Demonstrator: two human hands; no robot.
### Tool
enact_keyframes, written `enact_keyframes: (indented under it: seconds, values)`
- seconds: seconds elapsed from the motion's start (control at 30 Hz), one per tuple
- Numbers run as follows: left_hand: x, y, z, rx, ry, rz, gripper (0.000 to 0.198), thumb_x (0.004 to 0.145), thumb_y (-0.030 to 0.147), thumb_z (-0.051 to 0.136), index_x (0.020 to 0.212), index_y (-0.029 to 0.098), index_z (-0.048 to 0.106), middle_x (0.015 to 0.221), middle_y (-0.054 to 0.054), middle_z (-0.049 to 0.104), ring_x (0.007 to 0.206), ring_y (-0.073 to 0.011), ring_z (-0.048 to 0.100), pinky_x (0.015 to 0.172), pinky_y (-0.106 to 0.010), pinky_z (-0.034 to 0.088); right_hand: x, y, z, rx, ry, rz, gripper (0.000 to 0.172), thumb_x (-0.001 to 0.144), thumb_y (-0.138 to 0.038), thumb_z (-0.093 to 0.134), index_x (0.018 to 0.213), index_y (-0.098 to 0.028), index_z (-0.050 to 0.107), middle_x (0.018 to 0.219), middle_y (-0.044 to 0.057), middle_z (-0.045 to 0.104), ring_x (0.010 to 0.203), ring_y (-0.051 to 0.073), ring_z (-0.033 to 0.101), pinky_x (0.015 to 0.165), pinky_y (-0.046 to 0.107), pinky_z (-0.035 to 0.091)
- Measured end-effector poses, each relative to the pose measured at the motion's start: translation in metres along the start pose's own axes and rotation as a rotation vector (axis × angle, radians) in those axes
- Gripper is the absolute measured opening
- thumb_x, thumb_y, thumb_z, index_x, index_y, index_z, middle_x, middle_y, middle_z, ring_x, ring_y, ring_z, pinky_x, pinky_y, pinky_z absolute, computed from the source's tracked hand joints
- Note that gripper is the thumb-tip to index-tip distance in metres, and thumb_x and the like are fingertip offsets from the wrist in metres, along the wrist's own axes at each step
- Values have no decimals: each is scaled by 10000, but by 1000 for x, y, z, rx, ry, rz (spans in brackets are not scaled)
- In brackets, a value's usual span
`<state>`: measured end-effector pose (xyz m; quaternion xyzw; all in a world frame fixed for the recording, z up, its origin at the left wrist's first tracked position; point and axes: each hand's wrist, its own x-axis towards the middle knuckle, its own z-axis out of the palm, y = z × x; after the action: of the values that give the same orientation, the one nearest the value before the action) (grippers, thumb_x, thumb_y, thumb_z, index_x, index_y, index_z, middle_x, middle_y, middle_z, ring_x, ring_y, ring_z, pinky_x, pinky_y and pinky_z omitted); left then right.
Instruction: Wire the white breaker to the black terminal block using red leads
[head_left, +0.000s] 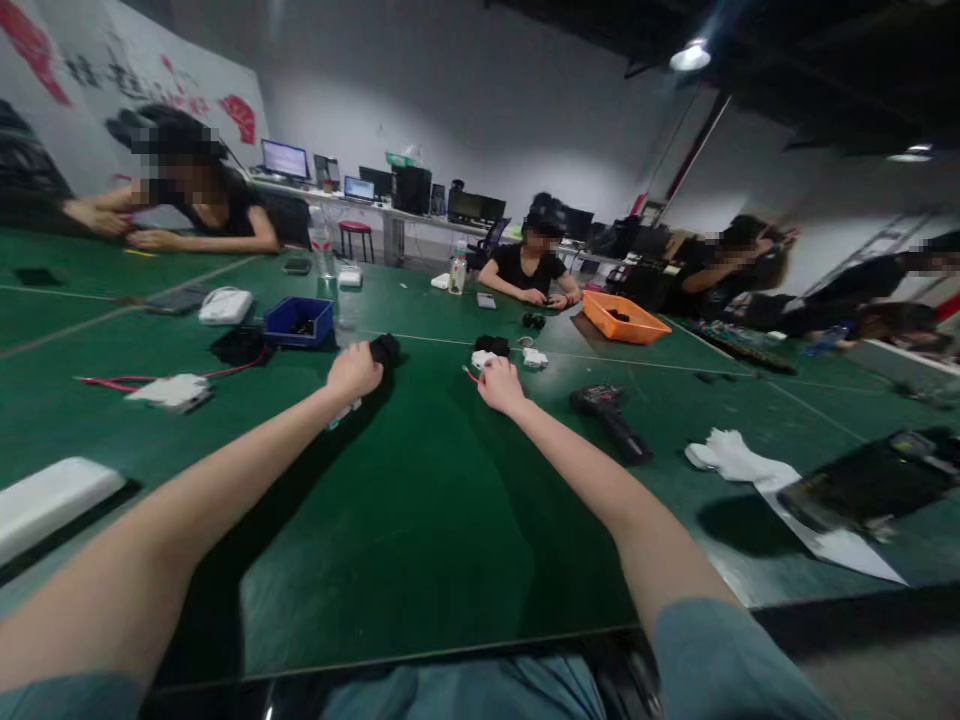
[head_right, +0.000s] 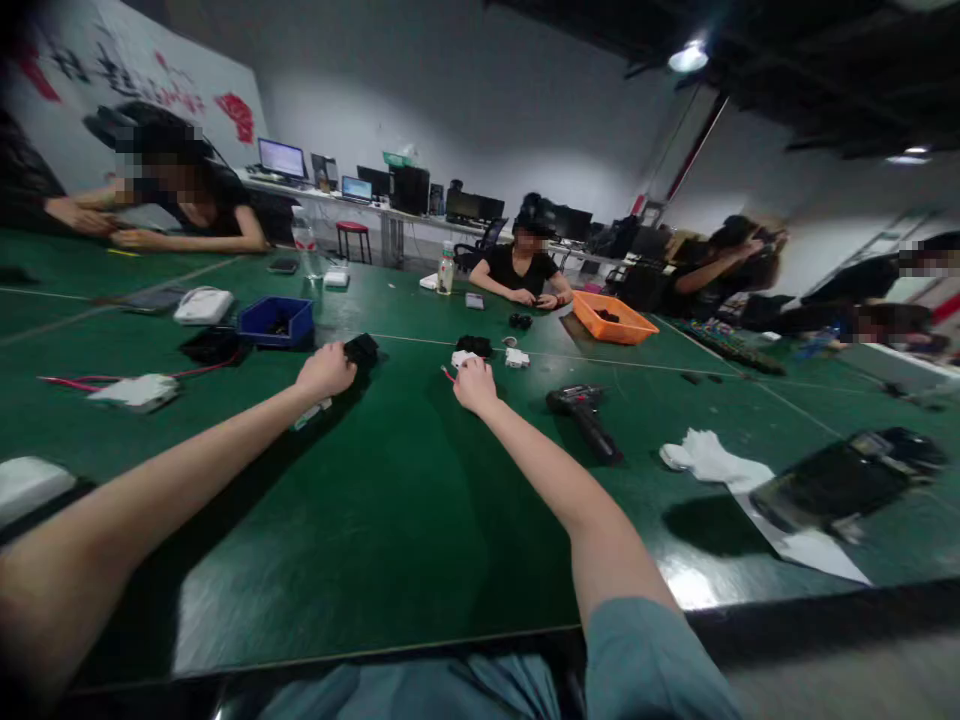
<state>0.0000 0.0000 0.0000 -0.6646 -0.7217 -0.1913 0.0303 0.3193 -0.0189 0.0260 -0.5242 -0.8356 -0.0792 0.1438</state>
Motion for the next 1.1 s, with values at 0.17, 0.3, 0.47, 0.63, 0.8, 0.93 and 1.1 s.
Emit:
enact_keyframes:
  seconds: [0.17,0.3,0.47,0.63,0.8,0.93,1.1]
  values:
    - [0,1,-2,-25,-19,-17,544,892,356,419,1350,67,472,1192,-248,619,1084,-365,636,906,-438,489,-46,0,-13,34,-39,-143,97,907,-168,573,891,-161,668,1252,151,591,1238,292,449,989,451,400]
    - [-3,1,-4,-44,-16,-19,592,913,378,395,1445,120,387,1367,-263,496,1051,-357,654,856,-433,508,-94,-6,-38,64,-77,-284,75,918,-183,567,913,-187,642,1252,120,593,1250,255,454,986,413,410]
    - [-1,0,-4,-43,-28,4,537,911,362,396,1383,112,454,1261,-243,568,1095,-375,629,877,-449,506,-119,-3,-59,80,-103,-428,159,962,-324,561,955,-185,637,1231,132,603,1221,269,487,985,438,406]
    - [2,-1,1,-32,-52,37,537,911,339,384,1383,90,445,1247,-249,581,1117,-371,623,915,-458,493,-66,13,-43,20,-41,-233,354,992,-483,480,1109,-180,620,1280,132,597,1231,266,489,1038,429,370]
    - [5,-2,4,-19,-78,78,544,905,337,400,1379,72,437,1257,-257,568,1138,-364,617,933,-446,490,8,29,-2,7,-16,-43,488,1001,-479,423,1331,-135,528,1423,195,504,1312,312,440,1073,456,354]
    - [7,-4,6,-24,-94,100,534,921,319,371,1391,70,419,1276,-259,552,1137,-356,622,926,-438,496,33,33,25,10,-59,37,557,1000,-516,389,1407,-148,488,1483,191,465,1349,325,428,1089,467,351]
    - [9,-4,11,-54,-112,104,535,910,273,373,1403,66,407,1286,-267,543,1146,-359,619,949,-452,485,27,36,30,-14,-112,59,588,1012,-560,312,1436,-189,479,1509,166,450,1375,328,398,1092,483,338]
